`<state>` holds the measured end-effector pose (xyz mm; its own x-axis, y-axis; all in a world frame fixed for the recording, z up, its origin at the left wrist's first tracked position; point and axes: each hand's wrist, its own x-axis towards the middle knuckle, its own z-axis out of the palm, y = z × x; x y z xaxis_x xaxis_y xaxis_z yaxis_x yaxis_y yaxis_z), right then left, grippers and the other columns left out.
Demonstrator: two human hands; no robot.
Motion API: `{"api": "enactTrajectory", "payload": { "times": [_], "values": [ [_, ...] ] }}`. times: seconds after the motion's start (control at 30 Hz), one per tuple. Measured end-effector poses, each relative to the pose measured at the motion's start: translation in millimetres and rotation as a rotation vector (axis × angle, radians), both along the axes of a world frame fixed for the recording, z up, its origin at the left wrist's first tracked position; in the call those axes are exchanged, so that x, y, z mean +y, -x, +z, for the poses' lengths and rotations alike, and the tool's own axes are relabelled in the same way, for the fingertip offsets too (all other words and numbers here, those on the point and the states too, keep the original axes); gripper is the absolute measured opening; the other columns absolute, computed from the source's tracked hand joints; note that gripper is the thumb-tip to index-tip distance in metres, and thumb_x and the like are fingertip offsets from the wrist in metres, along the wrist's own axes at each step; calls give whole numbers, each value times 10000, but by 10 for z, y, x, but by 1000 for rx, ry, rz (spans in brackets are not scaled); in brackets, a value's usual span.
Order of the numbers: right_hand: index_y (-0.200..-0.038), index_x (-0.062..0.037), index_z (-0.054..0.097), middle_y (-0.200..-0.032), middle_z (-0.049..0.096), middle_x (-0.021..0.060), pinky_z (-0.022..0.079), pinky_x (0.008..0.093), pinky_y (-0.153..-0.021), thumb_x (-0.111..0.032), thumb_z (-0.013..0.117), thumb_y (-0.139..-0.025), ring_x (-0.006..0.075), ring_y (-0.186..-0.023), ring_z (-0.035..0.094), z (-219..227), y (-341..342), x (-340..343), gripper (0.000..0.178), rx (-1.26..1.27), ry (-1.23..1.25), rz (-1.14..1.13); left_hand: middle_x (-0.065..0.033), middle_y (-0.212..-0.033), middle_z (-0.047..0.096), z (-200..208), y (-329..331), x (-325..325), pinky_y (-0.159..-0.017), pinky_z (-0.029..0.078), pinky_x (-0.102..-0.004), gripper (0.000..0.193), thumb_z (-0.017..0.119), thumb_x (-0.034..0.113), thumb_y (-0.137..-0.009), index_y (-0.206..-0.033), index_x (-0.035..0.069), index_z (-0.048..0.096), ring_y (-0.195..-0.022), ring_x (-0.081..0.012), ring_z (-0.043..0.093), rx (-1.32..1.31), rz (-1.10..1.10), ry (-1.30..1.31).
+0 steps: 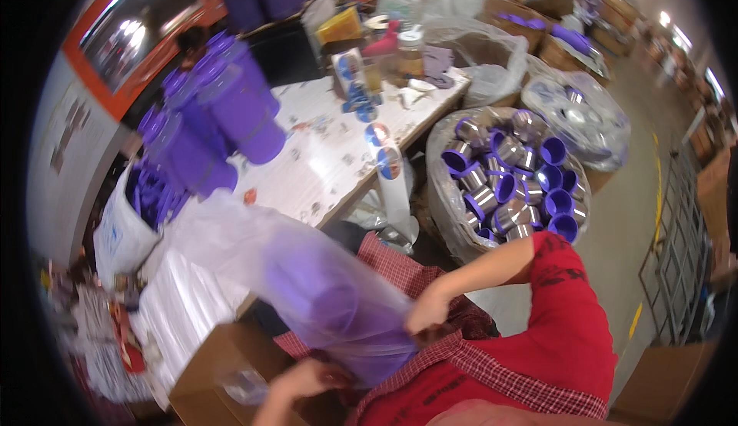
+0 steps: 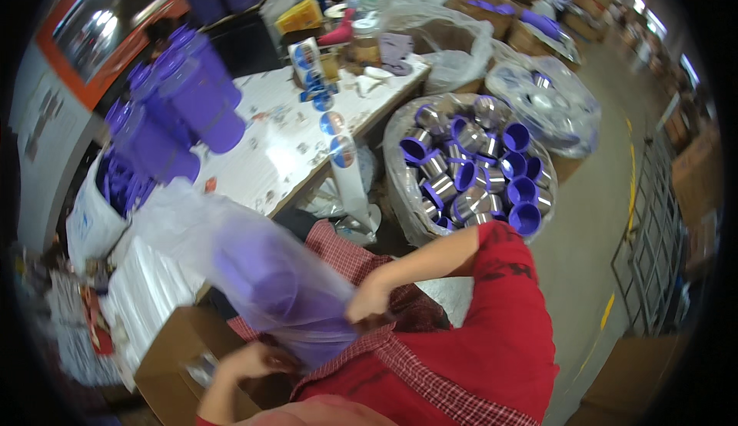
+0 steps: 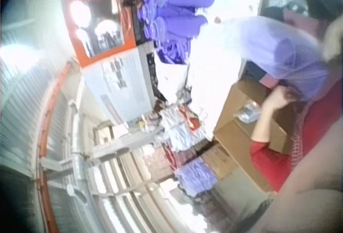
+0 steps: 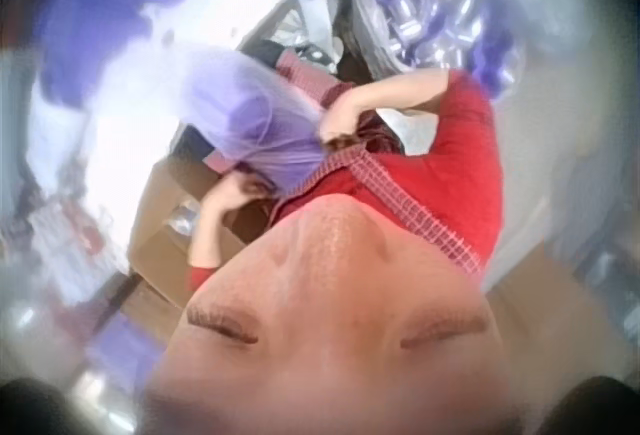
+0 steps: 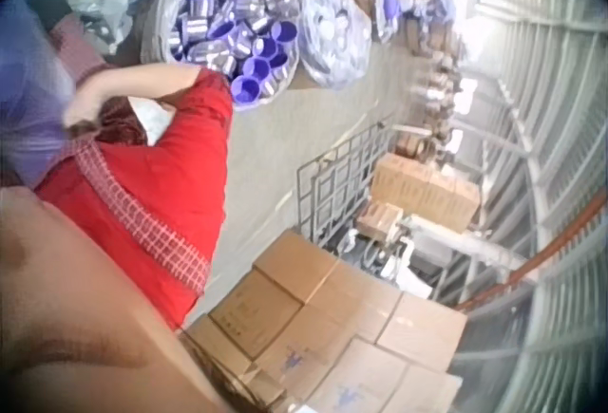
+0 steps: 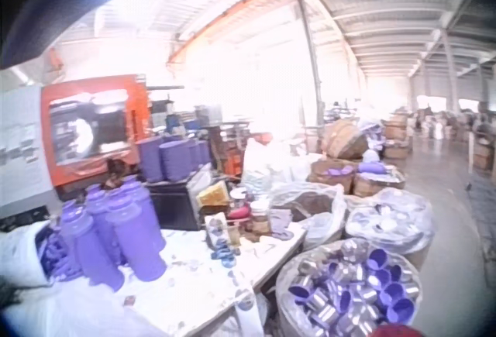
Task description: The person assembles purple plastic pitchers by inserting a metal inner liner, applying a round sticker to the body, and wrapping each unit in a clear plastic bag. The person places the finished units into a cardboard box and repeats the process for multiple pitchers.
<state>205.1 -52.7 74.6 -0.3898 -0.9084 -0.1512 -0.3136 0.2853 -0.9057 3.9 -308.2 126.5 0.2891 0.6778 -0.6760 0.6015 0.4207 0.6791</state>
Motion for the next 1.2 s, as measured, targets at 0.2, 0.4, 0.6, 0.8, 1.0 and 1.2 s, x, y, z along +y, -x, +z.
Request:
{"api": "enactTrajectory", "payload": {
  "times": [0.2,0.4,0.6,0.8,1.0,1.2],
  "values": [
    [-857,65,665,-758,681,110,492,352,-630,-112,644,-789,170,-671,588,-693,-837,128,190,-579,-43,-64,-193,-1215,614,762,627,700,-964,465,-414,466,784,169,-701,-1126,26,658,-1141,-371,566,758,520,-1050],
    [-980,-21,708,-784,691,51,512,284,-651,-125,670,-852,112,-715,627,-42,-377,611,169,-448,-31,-418,-96,-860,677,521,617,794,-732,539,-394,40,620,71,-746,-738,91,653,-866,-297,659,838,-371,-1078],
    [-1005,-42,687,-824,637,6,349,212,-510,-64,582,-896,39,-601,472,999,823,1683,154,664,223,-1643,-56,-861,639,803,495,-1312,-662,498,-372,231,658,55,-657,-886,79,645,-778,-257,609,1359,415,-1328],
    [-1067,28,654,-879,699,89,368,191,-506,-91,630,-940,42,-548,472,313,1892,1171,176,221,364,-1383,-130,-813,637,-156,-815,-2709,-629,493,-394,279,702,50,-641,-916,26,660,-726,-303,616,1794,1238,-630],
    [-1017,-1,670,-841,711,77,413,190,-516,-108,635,-925,58,-559,515,148,2149,739,145,98,126,-1346,-244,-881,675,-1939,-911,-3809,-775,517,-493,355,687,335,-823,-914,-8,690,-844,-415,649,1279,1679,353],
    [-990,6,668,-815,702,46,444,200,-527,-97,619,-920,66,-585,554,75,2217,789,134,-42,-27,-1489,-246,-1003,687,-4511,-722,-3348,-849,514,-464,424,556,381,-916,-1123,31,677,-978,-390,662,479,1321,442]
  ]
}}
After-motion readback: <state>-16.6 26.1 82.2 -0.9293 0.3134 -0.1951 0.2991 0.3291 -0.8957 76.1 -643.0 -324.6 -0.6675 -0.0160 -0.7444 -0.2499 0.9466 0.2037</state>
